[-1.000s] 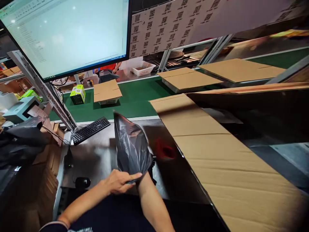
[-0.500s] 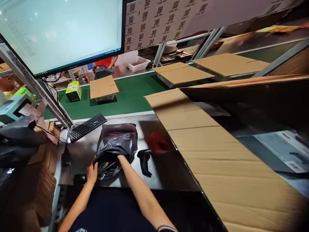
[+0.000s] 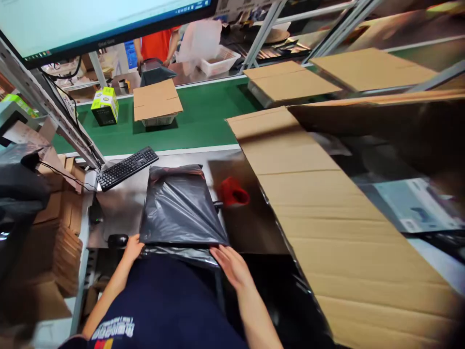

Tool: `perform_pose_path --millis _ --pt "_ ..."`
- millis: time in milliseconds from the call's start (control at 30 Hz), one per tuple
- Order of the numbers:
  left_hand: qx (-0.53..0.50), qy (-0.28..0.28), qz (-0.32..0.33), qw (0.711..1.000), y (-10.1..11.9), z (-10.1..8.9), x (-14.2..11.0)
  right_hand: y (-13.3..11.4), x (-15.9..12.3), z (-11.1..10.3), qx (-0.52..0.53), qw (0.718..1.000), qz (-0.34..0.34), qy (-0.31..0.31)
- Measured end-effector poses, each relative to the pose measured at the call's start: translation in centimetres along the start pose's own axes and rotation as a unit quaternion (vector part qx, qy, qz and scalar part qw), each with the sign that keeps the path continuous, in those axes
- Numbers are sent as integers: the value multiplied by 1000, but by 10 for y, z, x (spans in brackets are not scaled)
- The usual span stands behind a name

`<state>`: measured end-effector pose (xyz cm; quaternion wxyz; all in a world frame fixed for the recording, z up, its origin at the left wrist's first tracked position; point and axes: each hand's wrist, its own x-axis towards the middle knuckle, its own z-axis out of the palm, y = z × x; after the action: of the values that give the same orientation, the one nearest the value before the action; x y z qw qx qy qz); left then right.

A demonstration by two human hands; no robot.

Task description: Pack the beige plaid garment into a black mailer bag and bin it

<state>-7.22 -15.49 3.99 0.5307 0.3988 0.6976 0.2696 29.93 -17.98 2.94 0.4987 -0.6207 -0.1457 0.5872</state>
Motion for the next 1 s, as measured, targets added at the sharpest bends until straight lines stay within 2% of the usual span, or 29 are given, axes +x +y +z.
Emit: perform_pose_path --millis 33,100,167,233,300,367,433,467,533,600,667,800,900,933,967,1000 --pt "-50 -37 -13 998 -2 -5 -5 1 -5 -6 -5 1000 -3 26" --pt "-101 -79 -55 990 -4 -16 -16 1 -15 -11 -87 991 -51 86" --pt "-110 -86 -96 986 -2 -25 -25 -2 -30 -2 -220 955 -144 134" --pt "-114 -86 -108 984 3 -32 -33 -6 -47 20 -324 906 -241 127" --pt "-123 -87 -99 984 10 -35 -37 -10 -63 54 -367 874 -317 37" --pt "-141 -91 -91 982 17 -34 -40 -13 -75 94 -375 844 -367 -108" --pt "-165 -97 -88 978 24 -33 -42 -14 -84 133 -397 790 -404 -234" --pt "-178 -102 -86 975 26 -32 -44 -13 -86 150 -420 756 -419 -276" --pt "-199 -119 -83 969 31 -31 -47 -9 -89 174 -471 697 -442 -312" --pt "-213 -132 -81 965 33 -31 -51 -4 -91 186 -501 668 -451 -313" --pt "-221 -134 -79 963 34 -31 -54 2 -93 188 -503 671 -449 -308" --pt "-225 -119 -81 964 33 -34 -55 9 -98 188 -488 702 -428 -293" --pt "-211 -119 -84 966 34 -34 -53 14 -100 198 -481 718 -414 -287" --pt "-206 -121 -86 967 34 -34 -52 16 -98 201 -468 728 -408 -289" --pt "-202 -122 -88 968 34 -33 -51 18 -95 201 -444 751 -396 -287" --pt "-198 -122 -91 968 34 -33 -50 20 -91 197 -404 792 -371 -270"
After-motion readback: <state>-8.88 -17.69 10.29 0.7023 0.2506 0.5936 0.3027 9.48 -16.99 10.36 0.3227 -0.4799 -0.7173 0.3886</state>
